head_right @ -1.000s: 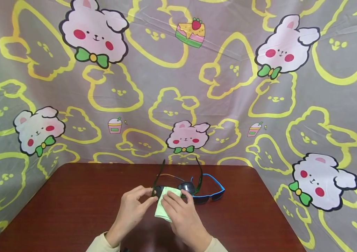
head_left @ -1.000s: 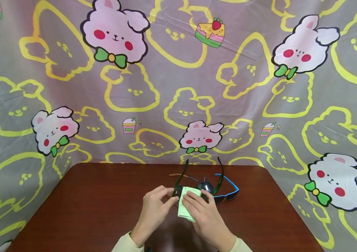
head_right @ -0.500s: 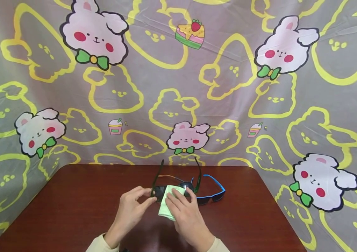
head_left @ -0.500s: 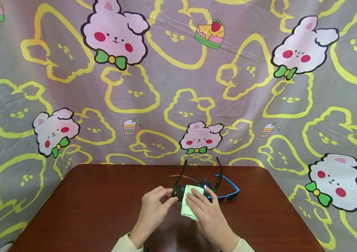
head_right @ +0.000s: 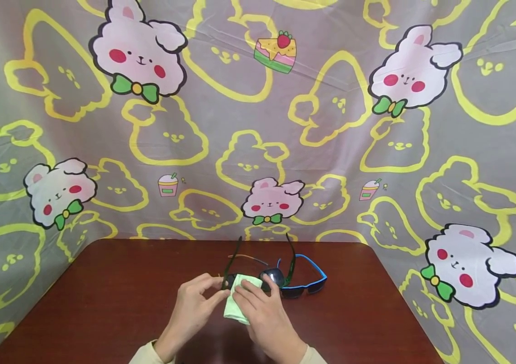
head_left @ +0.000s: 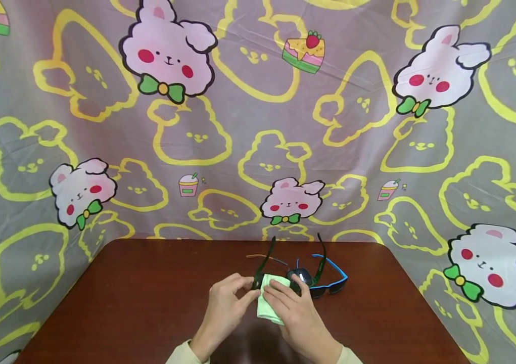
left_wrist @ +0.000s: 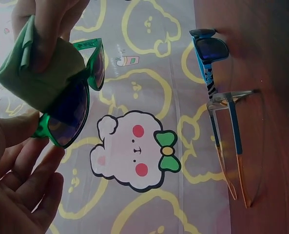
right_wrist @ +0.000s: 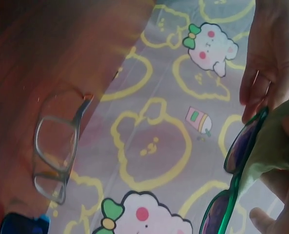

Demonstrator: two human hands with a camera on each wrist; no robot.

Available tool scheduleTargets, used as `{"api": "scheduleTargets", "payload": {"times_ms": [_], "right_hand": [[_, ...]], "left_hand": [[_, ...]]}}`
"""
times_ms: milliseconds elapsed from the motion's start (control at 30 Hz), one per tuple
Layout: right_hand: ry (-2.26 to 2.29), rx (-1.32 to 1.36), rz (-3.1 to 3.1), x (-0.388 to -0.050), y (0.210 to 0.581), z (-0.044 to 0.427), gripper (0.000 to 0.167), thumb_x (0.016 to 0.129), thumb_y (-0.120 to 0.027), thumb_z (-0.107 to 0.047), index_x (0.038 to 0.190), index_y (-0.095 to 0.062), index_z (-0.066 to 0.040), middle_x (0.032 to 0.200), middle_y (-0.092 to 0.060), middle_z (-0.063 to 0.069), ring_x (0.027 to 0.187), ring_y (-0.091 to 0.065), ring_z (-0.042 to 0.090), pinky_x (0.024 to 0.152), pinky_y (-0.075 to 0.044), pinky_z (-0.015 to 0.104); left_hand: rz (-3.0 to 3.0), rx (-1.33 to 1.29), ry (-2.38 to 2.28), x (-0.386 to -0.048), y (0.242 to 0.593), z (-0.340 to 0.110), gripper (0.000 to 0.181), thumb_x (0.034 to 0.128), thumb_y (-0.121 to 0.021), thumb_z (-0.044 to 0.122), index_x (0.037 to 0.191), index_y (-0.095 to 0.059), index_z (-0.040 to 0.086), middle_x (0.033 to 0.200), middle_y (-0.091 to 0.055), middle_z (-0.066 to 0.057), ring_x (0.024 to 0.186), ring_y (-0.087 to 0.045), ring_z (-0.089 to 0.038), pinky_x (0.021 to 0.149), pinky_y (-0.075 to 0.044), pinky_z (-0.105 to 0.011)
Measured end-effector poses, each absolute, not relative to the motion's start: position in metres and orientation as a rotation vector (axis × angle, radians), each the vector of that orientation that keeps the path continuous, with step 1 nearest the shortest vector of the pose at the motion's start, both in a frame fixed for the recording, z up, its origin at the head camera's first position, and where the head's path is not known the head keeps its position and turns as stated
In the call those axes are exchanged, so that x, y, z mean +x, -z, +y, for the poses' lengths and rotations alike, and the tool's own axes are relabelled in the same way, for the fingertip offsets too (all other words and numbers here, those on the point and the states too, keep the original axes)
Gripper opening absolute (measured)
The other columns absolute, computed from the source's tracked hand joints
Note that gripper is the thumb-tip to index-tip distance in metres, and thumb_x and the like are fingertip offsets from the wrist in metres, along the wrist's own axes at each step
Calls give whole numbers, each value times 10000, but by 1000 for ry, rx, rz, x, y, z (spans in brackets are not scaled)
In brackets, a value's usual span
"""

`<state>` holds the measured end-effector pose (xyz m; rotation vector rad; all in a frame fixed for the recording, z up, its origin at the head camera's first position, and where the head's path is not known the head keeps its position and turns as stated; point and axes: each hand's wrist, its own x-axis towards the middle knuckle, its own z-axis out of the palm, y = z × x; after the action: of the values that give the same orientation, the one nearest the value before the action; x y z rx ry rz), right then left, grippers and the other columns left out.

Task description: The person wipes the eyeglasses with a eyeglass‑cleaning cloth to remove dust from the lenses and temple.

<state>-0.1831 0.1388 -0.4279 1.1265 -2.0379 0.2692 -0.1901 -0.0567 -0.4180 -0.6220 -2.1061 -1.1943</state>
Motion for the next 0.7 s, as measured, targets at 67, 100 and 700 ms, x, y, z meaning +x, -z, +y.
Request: {"api": "scheduleTargets", "payload": {"times_ms": [67, 100, 700], "right_hand": [[-271, 1109, -2060, -183, 428, 142, 683, 513, -754, 31, 1177, -632, -66, 1168, -647, 46, 1156, -553, 232, 934, -294, 617], [-274, 1099, -2068, -183, 428, 143, 680, 511, -775, 27, 1170, -636, -66, 1165, -649, 45, 1155, -554, 233, 934, -293, 620], [-263, 1116, -2033, -191, 427, 140, 632, 567, -740, 69, 1176, -641, -68, 1165, -651, 53, 1173, -544, 248, 954, -278, 647]], "left_hand": [[-2104, -633, 1192, -190, 418, -57, 200, 688, -832, 56, 857, -739, 110, 723, -573, 180, 535, -456, 45, 452, -363, -104], [-2103, -639, 1190, -190, 418, -57, 204, 687, -832, 57, 859, -739, 114, 724, -572, 179, 548, -467, 41, 459, -368, -105], [-2096, -660, 1205, -191, 414, -60, 201, 702, -823, 37, 874, -737, 95, 731, -586, 155, 548, -478, 12, 454, -372, -117]]}}
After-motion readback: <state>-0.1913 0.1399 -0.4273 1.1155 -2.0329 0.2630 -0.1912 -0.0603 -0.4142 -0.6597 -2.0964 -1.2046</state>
